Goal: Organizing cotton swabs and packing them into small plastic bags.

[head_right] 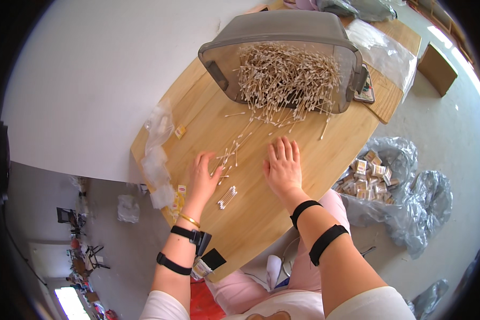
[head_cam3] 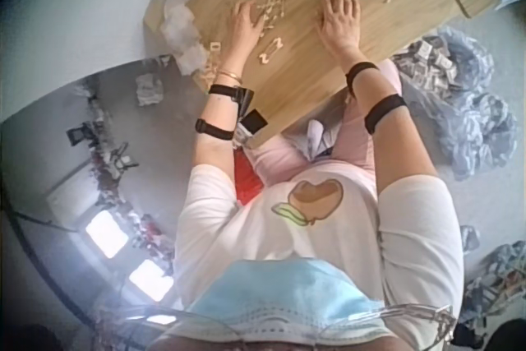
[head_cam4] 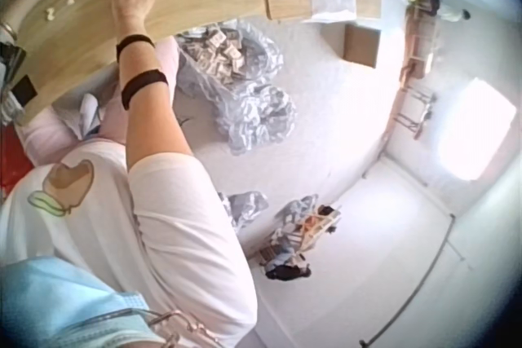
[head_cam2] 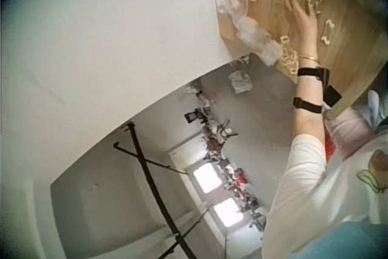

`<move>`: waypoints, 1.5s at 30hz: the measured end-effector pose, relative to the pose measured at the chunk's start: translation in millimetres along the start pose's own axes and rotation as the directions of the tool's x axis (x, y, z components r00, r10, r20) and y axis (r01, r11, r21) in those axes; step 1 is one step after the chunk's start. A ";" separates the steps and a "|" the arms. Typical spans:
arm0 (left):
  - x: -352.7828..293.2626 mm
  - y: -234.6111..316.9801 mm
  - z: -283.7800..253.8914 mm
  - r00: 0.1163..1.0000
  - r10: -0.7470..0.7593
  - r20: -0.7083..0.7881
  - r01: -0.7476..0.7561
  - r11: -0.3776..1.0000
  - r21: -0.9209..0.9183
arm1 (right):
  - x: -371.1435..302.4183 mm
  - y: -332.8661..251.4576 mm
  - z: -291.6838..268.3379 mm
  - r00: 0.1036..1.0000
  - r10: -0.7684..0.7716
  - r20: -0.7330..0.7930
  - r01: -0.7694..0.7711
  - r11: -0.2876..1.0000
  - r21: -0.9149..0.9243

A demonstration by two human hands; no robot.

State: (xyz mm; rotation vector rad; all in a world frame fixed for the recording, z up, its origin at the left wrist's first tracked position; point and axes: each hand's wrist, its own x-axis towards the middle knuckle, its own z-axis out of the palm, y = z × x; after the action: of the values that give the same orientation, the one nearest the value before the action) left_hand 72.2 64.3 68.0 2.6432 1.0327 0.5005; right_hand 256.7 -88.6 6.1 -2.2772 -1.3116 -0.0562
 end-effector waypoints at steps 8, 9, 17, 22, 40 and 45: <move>42.6 12.0 36.1 0.984 -0.097 0.150 0.076 0.987 0.140 | -0.2 -0.5 1.4 1.000 -0.003 0.006 0.003 1.000 -0.012; 44.2 10.9 37.8 0.984 -0.097 0.152 0.076 0.987 0.140 | 0.1 -2.2 0.9 1.000 -0.004 0.009 0.004 1.000 -0.006; 45.4 -12.7 42.9 0.978 -0.140 0.153 0.171 0.962 -0.212 | -0.2 2.5 -0.5 1.000 0.005 -0.014 -0.005 1.000 0.002; 37.3 -56.6 19.3 0.923 -0.294 0.250 0.361 0.888 -0.287 | -0.1 -0.1 0.0 1.000 0.003 -0.022 -0.002 1.000 0.018; 12.9 -27.9 33.8 0.982 -0.184 0.044 0.189 0.958 -0.216 | 0.8 -1.8 -0.6 1.000 0.000 -0.013 0.000 1.000 0.008; 7.5 -35.2 23.3 0.971 -0.213 0.108 0.232 0.950 -0.208 | 0.1 0.1 -0.4 1.000 0.004 -0.016 -0.004 1.000 0.008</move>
State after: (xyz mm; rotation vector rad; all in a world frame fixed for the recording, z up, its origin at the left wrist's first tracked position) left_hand 65.7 92.0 35.9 2.2998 1.1596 0.4219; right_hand 257.0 -88.7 6.4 -2.2678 -1.2971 -0.0674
